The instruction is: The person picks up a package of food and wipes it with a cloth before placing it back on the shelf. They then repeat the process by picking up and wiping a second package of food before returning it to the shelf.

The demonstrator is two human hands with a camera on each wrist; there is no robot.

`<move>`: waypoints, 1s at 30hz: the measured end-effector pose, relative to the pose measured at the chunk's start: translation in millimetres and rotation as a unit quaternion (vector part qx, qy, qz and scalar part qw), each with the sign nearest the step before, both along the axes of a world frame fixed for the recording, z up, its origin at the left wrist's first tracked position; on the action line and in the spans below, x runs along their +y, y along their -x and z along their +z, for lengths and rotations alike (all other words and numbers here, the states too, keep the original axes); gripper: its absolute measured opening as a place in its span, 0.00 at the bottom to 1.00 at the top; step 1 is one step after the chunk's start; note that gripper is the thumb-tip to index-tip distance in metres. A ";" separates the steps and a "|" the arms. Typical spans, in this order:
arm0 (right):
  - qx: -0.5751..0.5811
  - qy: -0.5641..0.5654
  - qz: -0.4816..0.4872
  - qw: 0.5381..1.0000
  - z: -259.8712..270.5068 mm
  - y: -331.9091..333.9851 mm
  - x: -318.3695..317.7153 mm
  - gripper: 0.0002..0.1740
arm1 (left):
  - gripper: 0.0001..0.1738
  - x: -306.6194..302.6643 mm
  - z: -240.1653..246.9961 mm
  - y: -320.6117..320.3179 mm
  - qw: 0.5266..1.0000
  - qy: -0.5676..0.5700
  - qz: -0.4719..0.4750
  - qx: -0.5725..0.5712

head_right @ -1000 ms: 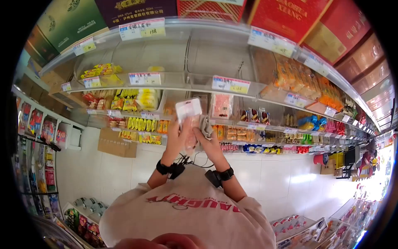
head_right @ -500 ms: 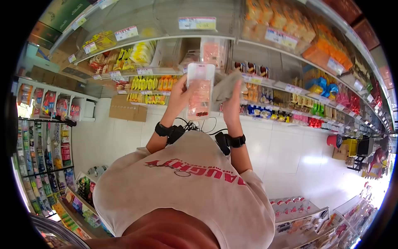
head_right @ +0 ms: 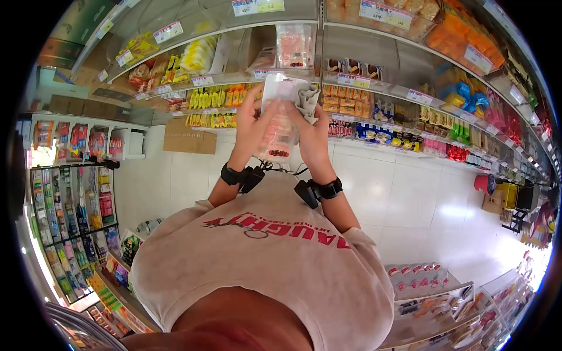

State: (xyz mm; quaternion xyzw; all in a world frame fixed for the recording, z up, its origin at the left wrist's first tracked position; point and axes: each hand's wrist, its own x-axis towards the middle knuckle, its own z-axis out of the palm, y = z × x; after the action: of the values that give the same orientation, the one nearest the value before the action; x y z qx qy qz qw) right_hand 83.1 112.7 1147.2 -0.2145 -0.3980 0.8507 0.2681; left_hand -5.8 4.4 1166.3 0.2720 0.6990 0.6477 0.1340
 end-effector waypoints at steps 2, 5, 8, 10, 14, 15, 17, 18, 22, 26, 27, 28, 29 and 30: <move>-0.008 -0.061 0.000 0.998 5.6 2.5 -2.6 0.12 | 0.27 -2.2 2.5 3.6 0.999 -0.035 -0.002 0.005; -0.013 -0.125 0.000 0.992 19.8 6.7 -7.8 0.12 | 0.27 -11.5 10.6 8.0 0.998 -0.061 0.002 0.021; -0.009 -0.134 0.002 0.991 34.2 11.5 -21.8 0.12 | 0.28 -25.3 19.0 14.4 0.997 -0.080 0.011 0.011; -0.007 -0.112 0.003 0.994 45.3 16.9 -31.4 0.11 | 0.29 -33.7 23.1 21.5 0.995 -0.093 0.019 0.009; 0.000 -0.073 -0.016 0.997 48.7 24.3 -51.2 0.10 | 0.31 -46.6 26.5 31.6 0.993 -0.113 0.044 0.002; -0.002 -0.080 -0.011 0.997 49.1 25.8 -54.5 0.10 | 0.31 -49.0 28.0 34.4 0.992 -0.118 0.050 -0.005; -0.019 -0.113 -0.003 0.993 47.0 30.3 -57.5 0.09 | 0.32 -52.7 28.9 40.8 0.993 -0.108 0.049 0.015; -0.036 -0.140 -0.001 0.989 44.7 33.3 -56.6 0.09 | 0.32 -54.4 27.5 43.7 0.993 -0.103 0.049 0.024; -0.090 -0.172 -0.023 0.981 43.9 42.7 -58.4 0.08 | 0.34 -54.6 15.0 53.9 0.993 -0.114 0.032 -0.008; -0.111 -0.179 -0.033 0.977 35.7 46.0 -58.5 0.10 | 0.34 -62.3 3.2 64.3 0.996 -0.077 0.037 0.003; -0.105 -0.183 -0.035 0.977 31.9 45.9 -57.9 0.11 | 0.34 -64.4 1.1 65.7 0.997 -0.064 0.040 0.017; -0.098 -0.186 -0.036 0.977 29.9 45.6 -57.9 0.11 | 0.34 -65.0 -1.2 67.4 0.993 -0.049 0.064 0.086; -0.118 -0.245 -0.063 0.960 30.1 45.6 -57.1 0.11 | 0.34 -64.7 -3.0 70.5 0.983 -0.035 0.089 0.157; -0.136 -0.302 -0.090 0.939 31.2 45.9 -55.8 0.10 | 0.34 -64.7 -3.1 72.7 0.966 -0.020 0.113 0.230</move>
State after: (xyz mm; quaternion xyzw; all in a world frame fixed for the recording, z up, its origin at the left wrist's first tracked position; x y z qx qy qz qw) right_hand 37.1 56.9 1178.4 -0.2716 -0.6481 0.6256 0.3388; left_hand -78.5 -60.3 1163.2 0.3354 0.7243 0.5923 -0.1095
